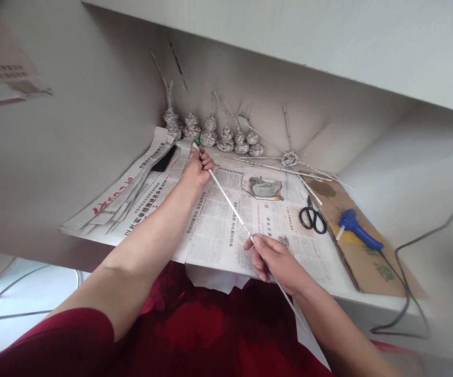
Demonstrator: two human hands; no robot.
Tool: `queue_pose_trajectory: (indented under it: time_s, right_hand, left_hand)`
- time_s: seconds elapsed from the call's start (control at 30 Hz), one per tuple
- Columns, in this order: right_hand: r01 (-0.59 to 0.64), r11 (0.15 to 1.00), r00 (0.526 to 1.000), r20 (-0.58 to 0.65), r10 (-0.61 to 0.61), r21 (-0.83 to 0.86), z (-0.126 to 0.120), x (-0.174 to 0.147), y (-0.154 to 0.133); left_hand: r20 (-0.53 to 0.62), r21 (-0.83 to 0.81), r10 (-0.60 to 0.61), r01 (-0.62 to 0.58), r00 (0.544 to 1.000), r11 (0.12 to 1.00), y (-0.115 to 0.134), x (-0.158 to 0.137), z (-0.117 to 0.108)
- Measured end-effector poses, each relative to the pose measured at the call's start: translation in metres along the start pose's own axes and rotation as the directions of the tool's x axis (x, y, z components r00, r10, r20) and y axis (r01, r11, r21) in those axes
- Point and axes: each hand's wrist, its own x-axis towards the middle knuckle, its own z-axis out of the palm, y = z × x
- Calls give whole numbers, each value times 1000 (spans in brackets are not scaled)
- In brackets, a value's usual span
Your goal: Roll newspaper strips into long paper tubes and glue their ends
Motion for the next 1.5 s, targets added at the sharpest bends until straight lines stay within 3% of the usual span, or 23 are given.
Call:
queue_pose_trajectory:
  time_s: [0.03, 0.1, 0.17, 0.23, 0.3, 0.4, 0.47, 0.53, 0.6, 0.67, 0.73, 0.8, 0.87, 0.93, 1.03, 1.1, 1.17, 1.2, 1.27, 1.33, 1.4, 1.47, 1.5]
  right_hand:
    - [50, 974, 989, -127, -79, -219, -1, 0, -3]
    - [43, 798, 912, -302, -277, -601, -5, 2, -5]
    - [8, 693, 866, -342, -366, -721, -7, 5, -5]
    - [56, 823, 919, -294, -264, -565, -6, 8, -2]
    - [55, 985, 990, -121, -75, -164, -3, 9, 0]
    - [-124, 930, 978, 199, 56, 346, 3, 10, 2]
    - [-171, 893, 960, 274, 57, 415, 5, 10, 0]
    - [-112, 946, 980, 192, 55, 305, 4, 11, -2]
    - [19, 1000, 1000, -17, -19, -7, 1, 13, -4]
    - [97, 917, 955, -222, -195, -387, -3, 14, -5]
    - [104, 823, 913, -275, -302, -558, -5, 16, -5]
    - [107, 906, 951, -225, -213, -410, -5, 18, -4]
    - [45, 999, 997, -55, -47, -29, -2, 21, -3]
    - [-71, 947, 990, 142, 28, 314, 2, 22, -2]
    - [-153, 880, 960, 278, 24, 450, 6, 22, -2]
    - [-94, 943, 981, 194, 32, 319, 6, 21, -5]
    - [44, 999, 999, -17, -44, -25, 2, 20, -8]
    - [96, 963, 982, -135, -133, -250, -1, 20, -9]
    - [92, 781, 903, -279, -327, -618, -7, 20, -10]
    - [58, 692, 872, -301, -386, -720, -10, 22, -9]
    - [99, 829, 933, -238, -270, -551, -9, 24, -7]
    - [87, 986, 993, -66, -98, -145, -5, 24, -6]
    - [34, 997, 998, 41, -38, 73, -2, 24, -6]
  left_hand:
    - [-12, 8, 17, -17, 1000, 1000, 0, 1, 0]
    - [-16, 21, 37, -37, 999, 999, 0, 2, -1]
    - [-8, 24, 43, -42, 999, 999, 0, 2, -1]
    - [-2, 20, 38, -38, 999, 999, 1, 2, 0]
    - [19, 10, 27, -27, 999, 1000, 3, 1, 0]
    - [65, -15, -2, 3, 998, 1000, 4, 0, 1]
    - [81, -29, -8, 11, 997, 1000, 5, -1, 1]
    - [61, -20, 4, -3, 998, 1000, 5, -1, 1]
    - [21, 10, 23, -23, 1000, 1000, 5, -2, 2]
    - [-6, 39, 30, -29, 1000, 999, 4, -3, 2]
    - [-2, 43, 15, -15, 1000, 999, 3, -3, 1]
    - [18, 22, -8, 8, 1000, 1000, 3, -3, 2]
    - [36, -2, -20, 20, 999, 1000, 4, -3, 2]
    - [53, -20, -19, 20, 998, 1000, 5, -4, 3]
    - [76, -40, -32, 35, 997, 999, 6, -5, 4]
    - [71, -45, -43, 46, 997, 998, 6, -5, 4]
    - [48, -38, -40, 42, 998, 998, 6, -5, 4]
    - [37, -31, -32, 33, 999, 999, 5, -4, 4]
    - [25, -16, -19, 19, 1000, 1000, 5, -4, 3]
    - [21, -6, -13, 13, 1000, 1000, 4, -4, 3]
    - [23, -2, -15, 16, 1000, 1000, 4, -4, 4]
    - [36, -6, -18, 18, 999, 1000, 5, -4, 4]
    - [45, -12, -20, 20, 999, 1000, 5, -5, 4]
